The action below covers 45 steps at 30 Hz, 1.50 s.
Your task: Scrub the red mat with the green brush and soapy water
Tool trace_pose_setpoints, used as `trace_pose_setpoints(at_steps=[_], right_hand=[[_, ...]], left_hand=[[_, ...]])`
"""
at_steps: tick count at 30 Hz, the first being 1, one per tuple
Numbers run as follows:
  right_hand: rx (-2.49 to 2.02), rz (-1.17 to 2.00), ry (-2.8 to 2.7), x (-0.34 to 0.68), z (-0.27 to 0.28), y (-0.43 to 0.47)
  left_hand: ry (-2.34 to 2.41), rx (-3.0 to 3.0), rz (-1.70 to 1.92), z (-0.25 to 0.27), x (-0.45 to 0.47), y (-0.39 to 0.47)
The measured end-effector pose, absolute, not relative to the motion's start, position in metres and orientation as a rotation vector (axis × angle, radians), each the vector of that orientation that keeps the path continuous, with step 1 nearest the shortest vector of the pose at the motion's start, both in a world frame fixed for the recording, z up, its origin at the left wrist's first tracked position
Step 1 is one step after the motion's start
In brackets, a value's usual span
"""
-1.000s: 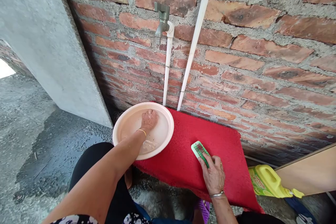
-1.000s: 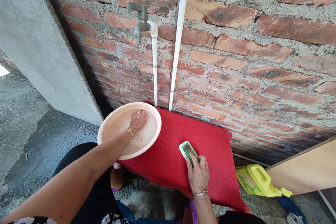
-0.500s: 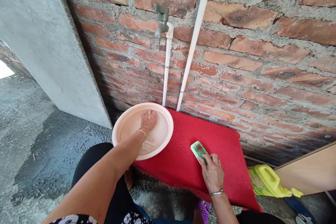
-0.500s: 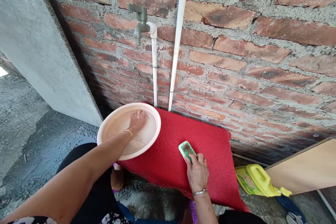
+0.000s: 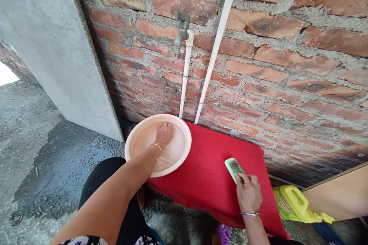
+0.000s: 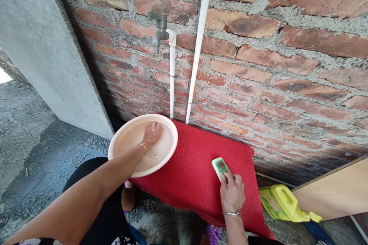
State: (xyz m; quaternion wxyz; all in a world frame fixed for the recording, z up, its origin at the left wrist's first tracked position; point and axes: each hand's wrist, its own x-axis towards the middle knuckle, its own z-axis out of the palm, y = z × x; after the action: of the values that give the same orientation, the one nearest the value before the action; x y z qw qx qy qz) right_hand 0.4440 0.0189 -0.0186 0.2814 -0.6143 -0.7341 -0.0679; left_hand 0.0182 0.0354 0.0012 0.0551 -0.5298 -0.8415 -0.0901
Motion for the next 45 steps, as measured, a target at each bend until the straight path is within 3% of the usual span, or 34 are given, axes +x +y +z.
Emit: trace_pose_setpoints(at_steps=[3, 11, 21, 30, 33, 40, 45], right_hand=[[-1.646, -0.196, -1.898, 0.448, -0.013, 0.020], [-1.115, -0.127, -2.345, 0.346, -0.024, -0.044], [-1.815, -0.231, -1.837, 0.446, -0.012, 0.029], [-1.127, -0.138, -2.305, 0.307, -0.016, -0.031], [-1.174, -0.155, -2.316, 0.311, -0.019, -0.018], [-1.909, -0.244, -1.804, 0.418, -0.013, 0.049], [-1.470, -0.221, -2.067, 0.370, -0.014, 0.017]], left_hand=[[-2.551, -1.616, -0.283, 0.003, 0.019, 0.035], [-2.550, -1.596, -0.331, 0.000, 0.017, 0.034], [-2.559, -1.581, -0.326, -0.002, 0.018, 0.036], [-2.563, -1.607, -0.268, 0.003, 0.020, 0.036], [-2.576, -1.598, -0.276, 0.003, 0.021, 0.036], [-2.578, -1.600, -0.301, 0.005, 0.023, 0.035], [-2.585, -1.593, -0.305, 0.006, 0.023, 0.035]])
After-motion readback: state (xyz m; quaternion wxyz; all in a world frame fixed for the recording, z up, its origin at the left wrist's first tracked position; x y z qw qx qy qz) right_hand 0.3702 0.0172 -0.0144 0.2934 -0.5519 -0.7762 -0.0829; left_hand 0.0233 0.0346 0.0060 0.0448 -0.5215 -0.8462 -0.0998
